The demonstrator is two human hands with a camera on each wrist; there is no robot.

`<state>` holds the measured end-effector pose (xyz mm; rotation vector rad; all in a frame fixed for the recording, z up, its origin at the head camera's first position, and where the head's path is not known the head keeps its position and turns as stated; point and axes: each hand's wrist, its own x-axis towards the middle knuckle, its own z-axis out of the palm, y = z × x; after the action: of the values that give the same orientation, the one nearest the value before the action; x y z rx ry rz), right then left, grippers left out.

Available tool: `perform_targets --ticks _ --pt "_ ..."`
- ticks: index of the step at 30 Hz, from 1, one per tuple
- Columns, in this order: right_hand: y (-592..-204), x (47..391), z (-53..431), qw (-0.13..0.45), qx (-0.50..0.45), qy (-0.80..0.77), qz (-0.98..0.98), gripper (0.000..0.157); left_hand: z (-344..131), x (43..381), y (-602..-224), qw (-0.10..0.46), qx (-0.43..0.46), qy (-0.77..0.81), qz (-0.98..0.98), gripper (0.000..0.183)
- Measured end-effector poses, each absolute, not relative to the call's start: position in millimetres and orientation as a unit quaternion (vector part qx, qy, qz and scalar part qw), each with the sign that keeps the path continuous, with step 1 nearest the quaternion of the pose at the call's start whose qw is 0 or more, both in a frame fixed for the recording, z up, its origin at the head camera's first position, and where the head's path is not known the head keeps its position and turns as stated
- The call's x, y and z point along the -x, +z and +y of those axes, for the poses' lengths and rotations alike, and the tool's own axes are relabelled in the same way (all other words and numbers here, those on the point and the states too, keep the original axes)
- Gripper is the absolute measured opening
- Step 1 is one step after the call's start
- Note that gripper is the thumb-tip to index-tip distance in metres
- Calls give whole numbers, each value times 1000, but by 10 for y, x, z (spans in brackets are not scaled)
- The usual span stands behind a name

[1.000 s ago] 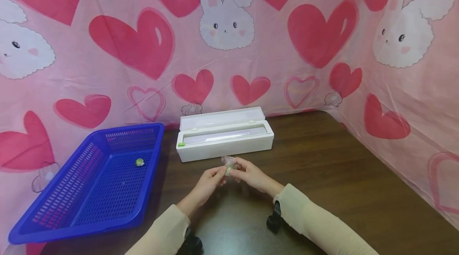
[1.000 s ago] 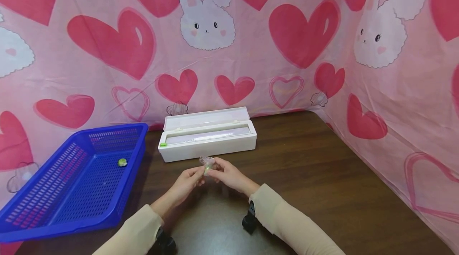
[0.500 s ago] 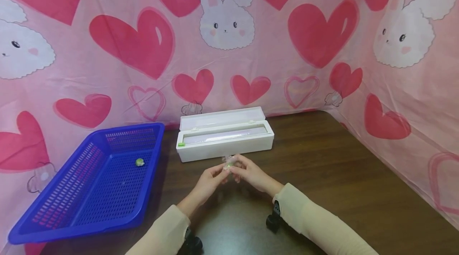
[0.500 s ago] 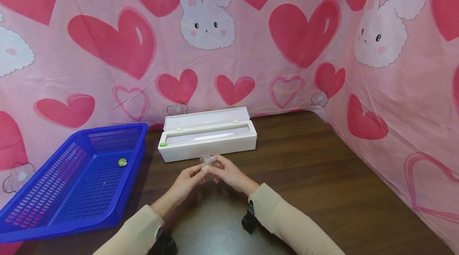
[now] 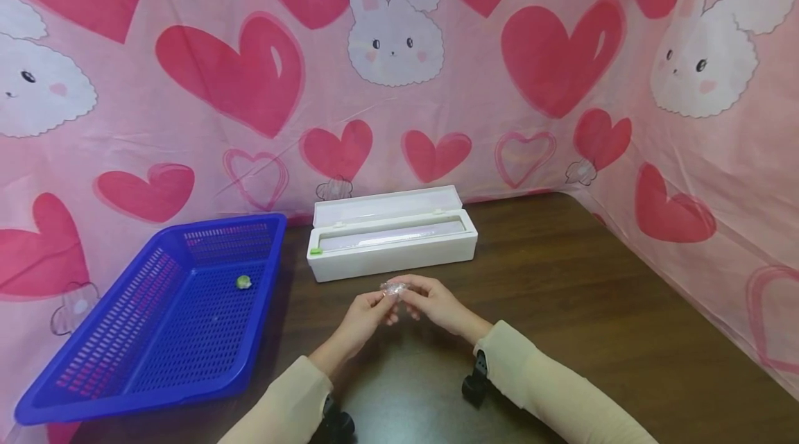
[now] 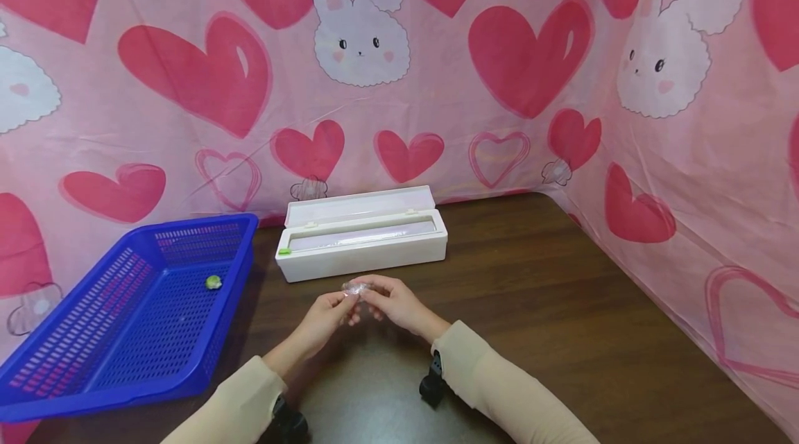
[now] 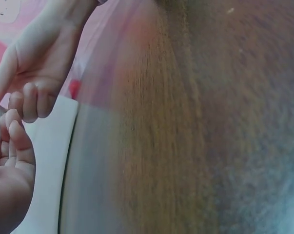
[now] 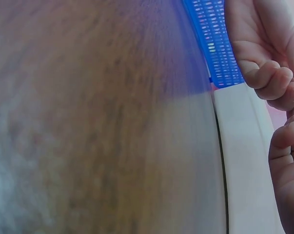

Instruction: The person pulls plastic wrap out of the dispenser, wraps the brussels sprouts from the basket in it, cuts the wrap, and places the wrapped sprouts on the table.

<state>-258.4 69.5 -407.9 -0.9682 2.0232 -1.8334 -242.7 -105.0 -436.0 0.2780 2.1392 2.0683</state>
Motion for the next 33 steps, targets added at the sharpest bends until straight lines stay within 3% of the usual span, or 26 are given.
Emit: perform_targets --ticks 12,17,23,33 --pt "-4115 2619 728 120 337 -621 697 28 -1072 2412 -4314 122 -125 672 720 40" --pt "-4102 2620 740 141 320 -631 693 27 -1090 2408 -4305 140 -138 688 699 51" --pt "-4057 2596 730 128 336 -602 713 32 -1118 2403 -4276 144 -124 710 679 34" --pt "-4043 2579 719 85 356 -582 726 34 -1131 2414 -4285 143 -128 703 684 38"
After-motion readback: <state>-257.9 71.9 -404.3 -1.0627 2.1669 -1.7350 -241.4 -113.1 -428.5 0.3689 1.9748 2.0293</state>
